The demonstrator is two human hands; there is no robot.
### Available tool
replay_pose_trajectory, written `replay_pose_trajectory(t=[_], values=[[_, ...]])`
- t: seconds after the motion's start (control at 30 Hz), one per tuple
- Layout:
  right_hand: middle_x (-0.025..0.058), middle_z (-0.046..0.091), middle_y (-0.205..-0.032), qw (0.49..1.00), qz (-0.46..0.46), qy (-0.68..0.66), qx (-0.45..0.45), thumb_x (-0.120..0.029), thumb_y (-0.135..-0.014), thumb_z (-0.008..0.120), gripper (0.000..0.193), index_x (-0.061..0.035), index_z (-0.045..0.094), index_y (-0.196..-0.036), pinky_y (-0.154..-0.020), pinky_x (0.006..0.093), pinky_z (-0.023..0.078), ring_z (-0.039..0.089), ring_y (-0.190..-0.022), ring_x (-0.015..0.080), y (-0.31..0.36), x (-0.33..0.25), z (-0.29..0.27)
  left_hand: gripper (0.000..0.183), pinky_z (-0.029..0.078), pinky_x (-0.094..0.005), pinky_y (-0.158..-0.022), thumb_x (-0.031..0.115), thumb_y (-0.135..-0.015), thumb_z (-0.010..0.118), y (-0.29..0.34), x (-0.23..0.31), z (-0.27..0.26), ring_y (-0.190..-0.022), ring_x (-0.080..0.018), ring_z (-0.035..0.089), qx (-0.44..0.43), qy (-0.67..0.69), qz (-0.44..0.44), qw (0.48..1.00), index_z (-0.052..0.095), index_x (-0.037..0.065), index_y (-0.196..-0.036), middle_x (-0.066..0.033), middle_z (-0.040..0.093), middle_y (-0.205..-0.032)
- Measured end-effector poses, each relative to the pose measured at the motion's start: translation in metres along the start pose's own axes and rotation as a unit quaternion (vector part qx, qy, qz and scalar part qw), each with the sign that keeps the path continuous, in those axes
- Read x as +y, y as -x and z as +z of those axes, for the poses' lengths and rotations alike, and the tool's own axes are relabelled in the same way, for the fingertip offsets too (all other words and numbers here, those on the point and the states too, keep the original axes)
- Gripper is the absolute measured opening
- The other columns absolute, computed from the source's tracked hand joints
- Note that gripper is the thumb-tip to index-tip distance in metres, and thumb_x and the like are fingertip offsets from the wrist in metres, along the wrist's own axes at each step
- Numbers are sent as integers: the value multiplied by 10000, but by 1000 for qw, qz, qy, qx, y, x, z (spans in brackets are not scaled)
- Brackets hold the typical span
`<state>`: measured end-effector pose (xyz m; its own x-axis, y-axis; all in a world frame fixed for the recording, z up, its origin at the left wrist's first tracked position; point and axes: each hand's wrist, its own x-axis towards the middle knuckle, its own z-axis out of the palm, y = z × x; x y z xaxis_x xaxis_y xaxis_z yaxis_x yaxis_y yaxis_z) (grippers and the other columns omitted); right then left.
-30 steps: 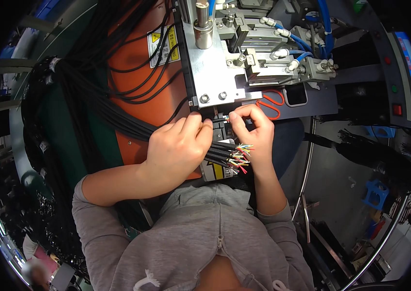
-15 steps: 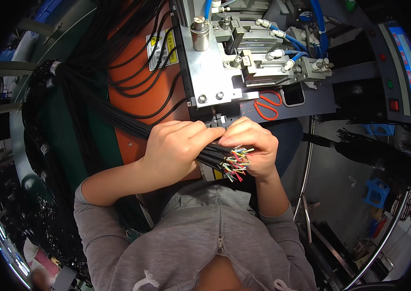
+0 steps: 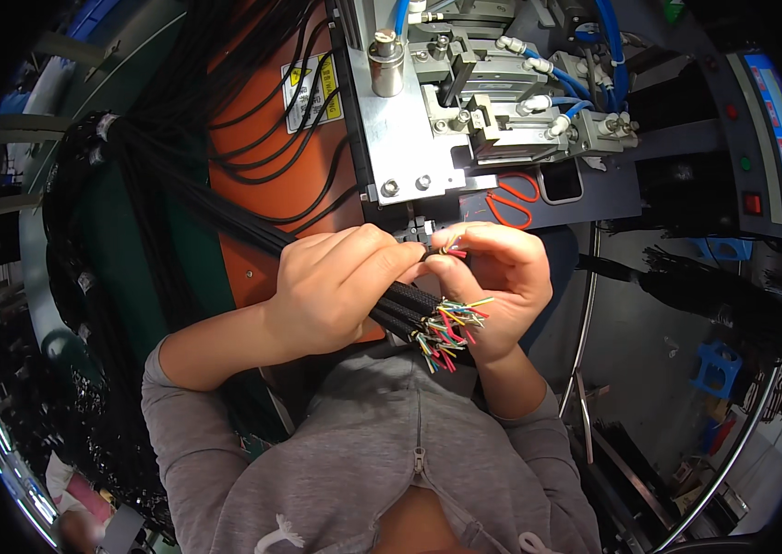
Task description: The person inserts individual colored wires from a black cable bundle into a metal jig on a workbench. They repeatedly feed the wires into the jig's slots and use a tool to secure them, working on a single cable end throughout the clip.
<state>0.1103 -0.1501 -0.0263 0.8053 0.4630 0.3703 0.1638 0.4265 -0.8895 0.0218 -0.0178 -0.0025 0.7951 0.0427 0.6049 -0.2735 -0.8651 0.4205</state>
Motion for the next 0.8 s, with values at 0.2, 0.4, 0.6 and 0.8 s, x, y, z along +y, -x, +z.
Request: replay_pose_trajectory(t=[0.2, 0.4, 0.6, 0.8], values=[[125, 665, -875, 985, -83, 134, -75, 14, -758, 727, 116, 24, 665, -855, -717, 289, 499, 628, -814, 198, -2, 3, -9, 193, 429, -272, -454, 113, -730, 714, 0, -1, 4, -561, -157, 566, 27, 12, 5, 1000, 631, 15, -874, -39, 542, -682], [104, 662, -791, 993, 16, 112, -25, 32, -683, 769, 151, 7, 677, -799, -678, 275, 493, 624, -759, 191, -6, 5, -14, 211, 424, -286, -456, 136, -676, 696, 1, 5, 1, -580, -151, 543, -60, -4, -59, 996, 597, 55, -843, -29, 466, -725], [64, 609, -704, 923, -167, 342, -60, -23, -650, 799, 176, -24, 654, -751, -601, 313, 443, 561, -660, 203, -10, 1, -15, 172, 399, -252, -448, 107, -655, 652, -1, 8, -1, -602, -107, 527, -88, -123, -32, 988, 579, 84, -809, -5, 442, -714], [50, 572, -725, 955, 189, 128, -192, -58, -778, 718, 130, -6, 600, -763, -621, 272, 422, 532, -696, 131, -21, -1, -43, 138, 343, -225, -432, 110, -694, 630, 8, 3, 11, -578, -77, 487, -40, -133, 8, 990, 618, 92, -831, 22, 467, -713]])
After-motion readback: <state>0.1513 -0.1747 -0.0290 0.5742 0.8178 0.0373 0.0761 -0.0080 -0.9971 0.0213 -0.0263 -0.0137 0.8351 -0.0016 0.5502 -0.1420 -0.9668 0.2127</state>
